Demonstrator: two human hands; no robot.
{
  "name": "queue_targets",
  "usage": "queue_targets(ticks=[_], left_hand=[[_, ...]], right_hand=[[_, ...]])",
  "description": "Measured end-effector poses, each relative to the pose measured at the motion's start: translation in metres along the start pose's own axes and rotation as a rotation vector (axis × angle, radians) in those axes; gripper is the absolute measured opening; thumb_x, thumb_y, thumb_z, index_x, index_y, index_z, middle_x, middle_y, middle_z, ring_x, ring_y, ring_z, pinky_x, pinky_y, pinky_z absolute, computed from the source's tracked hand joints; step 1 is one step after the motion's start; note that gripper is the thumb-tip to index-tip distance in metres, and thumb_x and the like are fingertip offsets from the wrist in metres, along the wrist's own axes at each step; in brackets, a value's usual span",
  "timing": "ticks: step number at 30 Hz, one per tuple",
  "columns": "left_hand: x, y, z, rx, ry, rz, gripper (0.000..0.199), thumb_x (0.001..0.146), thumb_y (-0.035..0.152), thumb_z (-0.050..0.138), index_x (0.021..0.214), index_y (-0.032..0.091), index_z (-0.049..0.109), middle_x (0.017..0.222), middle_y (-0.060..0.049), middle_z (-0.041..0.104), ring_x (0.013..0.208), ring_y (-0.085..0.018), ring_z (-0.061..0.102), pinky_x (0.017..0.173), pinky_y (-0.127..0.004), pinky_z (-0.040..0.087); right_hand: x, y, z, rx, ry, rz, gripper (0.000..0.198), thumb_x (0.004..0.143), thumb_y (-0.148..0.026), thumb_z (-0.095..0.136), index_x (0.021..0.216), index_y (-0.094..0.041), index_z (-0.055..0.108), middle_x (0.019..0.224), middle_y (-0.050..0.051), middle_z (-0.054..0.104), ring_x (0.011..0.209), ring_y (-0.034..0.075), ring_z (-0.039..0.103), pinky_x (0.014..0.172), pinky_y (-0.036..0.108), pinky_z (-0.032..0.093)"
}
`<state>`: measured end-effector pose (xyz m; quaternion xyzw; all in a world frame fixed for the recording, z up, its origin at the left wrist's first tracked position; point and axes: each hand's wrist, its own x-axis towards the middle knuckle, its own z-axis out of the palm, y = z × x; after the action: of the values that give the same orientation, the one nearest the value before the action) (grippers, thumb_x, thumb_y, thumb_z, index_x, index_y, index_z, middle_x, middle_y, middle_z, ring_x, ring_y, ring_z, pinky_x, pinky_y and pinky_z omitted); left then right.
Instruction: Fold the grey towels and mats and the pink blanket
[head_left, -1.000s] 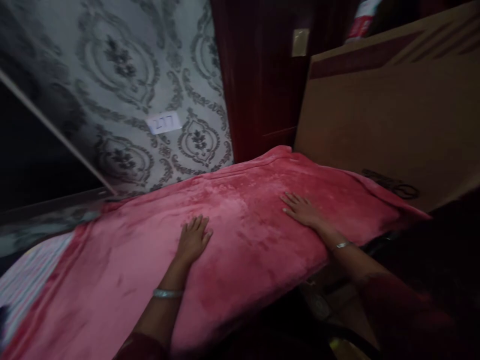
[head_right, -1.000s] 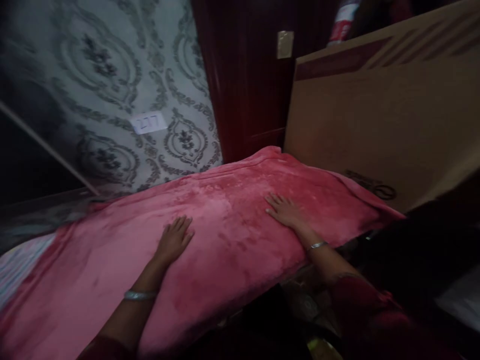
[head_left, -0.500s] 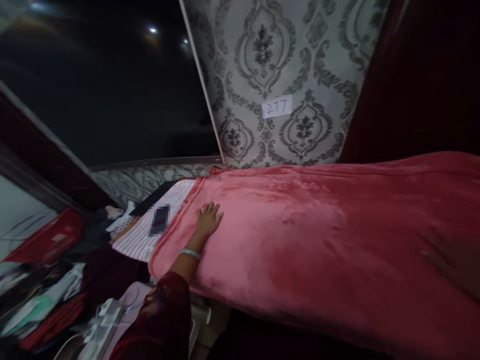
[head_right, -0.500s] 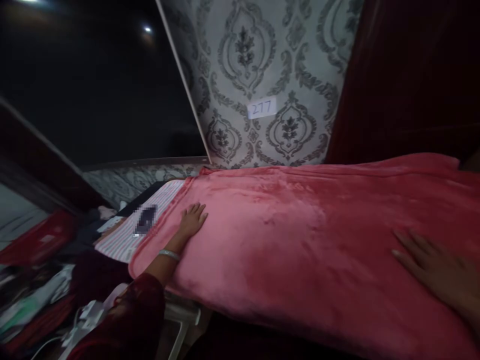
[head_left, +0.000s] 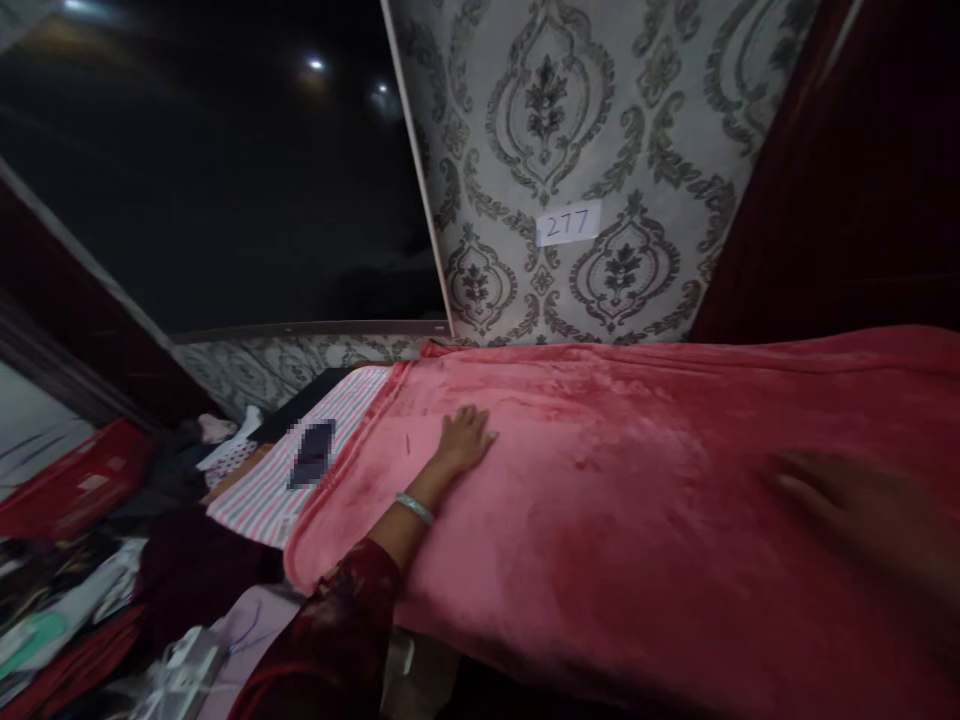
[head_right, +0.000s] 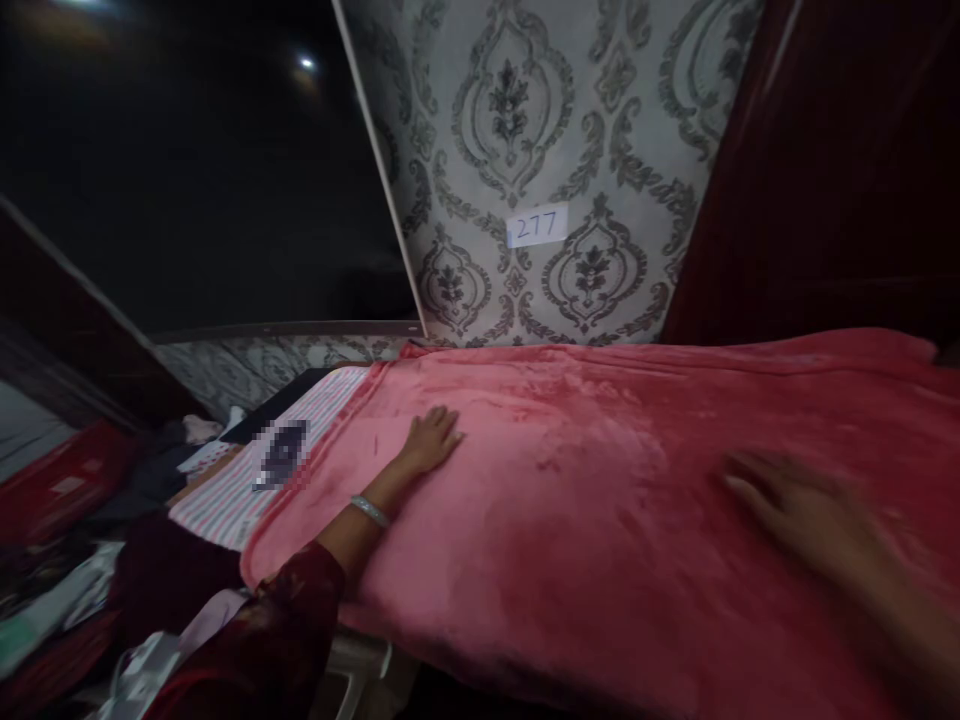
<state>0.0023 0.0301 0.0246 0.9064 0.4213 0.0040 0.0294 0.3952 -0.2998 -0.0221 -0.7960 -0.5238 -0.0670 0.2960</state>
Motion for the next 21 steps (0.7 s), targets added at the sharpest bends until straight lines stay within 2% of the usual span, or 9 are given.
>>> queue_targets(ticks=[2, 4, 5, 7, 9, 10, 12, 18, 21], left_hand=[[0.022, 0.048, 0.002, -0.037, -0.055, 0.176, 0.065, 0.1, 0.055, 0.03, 0.156, 0.021, 0.034, 0.165, -0.014, 0.028, 0.154, -0.03, 0.019, 0.121, -0.059, 0.018], [0.042, 0.092, 0.007, -0.068, -0.062, 0.302, 0.064, 0.1, 0.055, 0.03, 0.156, 0.023, 0.035, 0.165, -0.013, 0.03, 0.154, -0.03, 0.022, 0.122, -0.059, 0.018], [0.05, 0.11, 0.01, -0.081, -0.063, 0.339, 0.065, 0.1, 0.055, 0.03, 0.156, 0.023, 0.034, 0.165, -0.013, 0.03, 0.154, -0.029, 0.022, 0.122, -0.059, 0.018], [0.065, 0.132, 0.017, -0.101, -0.045, 0.373, 0.066, 0.1, 0.057, 0.029, 0.156, 0.023, 0.034, 0.166, -0.012, 0.028, 0.154, -0.029, 0.02, 0.122, -0.06, 0.018], [0.078, 0.133, 0.023, -0.106, -0.013, 0.37, 0.067, 0.099, 0.059, 0.03, 0.157, 0.025, 0.034, 0.166, -0.011, 0.027, 0.154, -0.029, 0.019, 0.122, -0.061, 0.016], [0.083, 0.124, 0.025, -0.101, -0.001, 0.353, 0.066, 0.099, 0.059, 0.03, 0.156, 0.026, 0.034, 0.167, -0.01, 0.027, 0.154, -0.029, 0.02, 0.122, -0.061, 0.016], [0.093, 0.09, 0.023, -0.071, 0.014, 0.278, 0.066, 0.099, 0.058, 0.031, 0.156, 0.026, 0.035, 0.167, -0.01, 0.027, 0.154, -0.03, 0.021, 0.122, -0.061, 0.016], [0.097, -0.077, -0.002, 0.08, 0.054, -0.23, 0.059, 0.102, 0.046, 0.03, 0.156, 0.022, 0.037, 0.165, -0.012, 0.029, 0.153, -0.032, 0.024, 0.12, -0.061, 0.02], [0.088, -0.131, -0.011, 0.117, 0.13, -0.444, 0.057, 0.103, 0.042, 0.032, 0.152, 0.016, 0.042, 0.161, -0.018, 0.036, 0.149, -0.033, 0.031, 0.118, -0.059, 0.027]], right_hand=[[0.035, -0.031, 0.022, -0.049, -0.055, 0.046, 0.068, 0.091, -0.068, 0.021, 0.146, -0.042, 0.051, 0.134, 0.006, 0.064, 0.132, 0.038, 0.052, 0.119, 0.059, 0.034], [0.069, -0.059, 0.05, -0.082, -0.143, 0.008, 0.068, 0.093, -0.057, 0.024, 0.145, -0.025, 0.055, 0.143, 0.011, 0.058, 0.14, 0.034, 0.045, 0.119, 0.056, 0.034], [0.083, -0.071, 0.063, -0.107, -0.165, -0.007, 0.067, 0.094, -0.053, 0.026, 0.147, -0.021, 0.053, 0.151, 0.011, 0.051, 0.144, 0.033, 0.039, 0.119, 0.056, 0.032], [0.102, -0.084, 0.088, -0.165, -0.182, -0.02, 0.062, 0.096, -0.047, 0.029, 0.148, -0.021, 0.05, 0.158, 0.01, 0.041, 0.149, 0.032, 0.031, 0.118, 0.058, 0.03], [0.108, -0.085, 0.107, -0.209, -0.225, -0.025, 0.059, 0.097, -0.047, 0.032, 0.149, -0.025, 0.049, 0.16, 0.009, 0.038, 0.149, 0.031, 0.031, 0.117, 0.059, 0.03], [0.108, -0.082, 0.114, -0.221, -0.249, -0.027, 0.058, 0.097, -0.048, 0.032, 0.15, -0.027, 0.048, 0.16, 0.008, 0.038, 0.148, 0.03, 0.033, 0.117, 0.059, 0.03], [0.105, -0.073, 0.123, -0.229, -0.278, -0.031, 0.06, 0.098, -0.051, 0.03, 0.152, -0.03, 0.045, 0.16, 0.007, 0.038, 0.148, 0.03, 0.034, 0.117, 0.058, 0.03], [0.101, -0.057, 0.131, -0.223, -0.282, -0.044, 0.066, 0.097, -0.057, 0.026, 0.156, -0.03, 0.039, 0.163, 0.006, 0.033, 0.149, 0.03, 0.032, 0.118, 0.058, 0.028], [0.101, -0.059, 0.131, -0.228, -0.269, -0.041, 0.065, 0.097, -0.055, 0.028, 0.156, -0.03, 0.04, 0.163, 0.006, 0.033, 0.149, 0.03, 0.032, 0.118, 0.058, 0.029]])
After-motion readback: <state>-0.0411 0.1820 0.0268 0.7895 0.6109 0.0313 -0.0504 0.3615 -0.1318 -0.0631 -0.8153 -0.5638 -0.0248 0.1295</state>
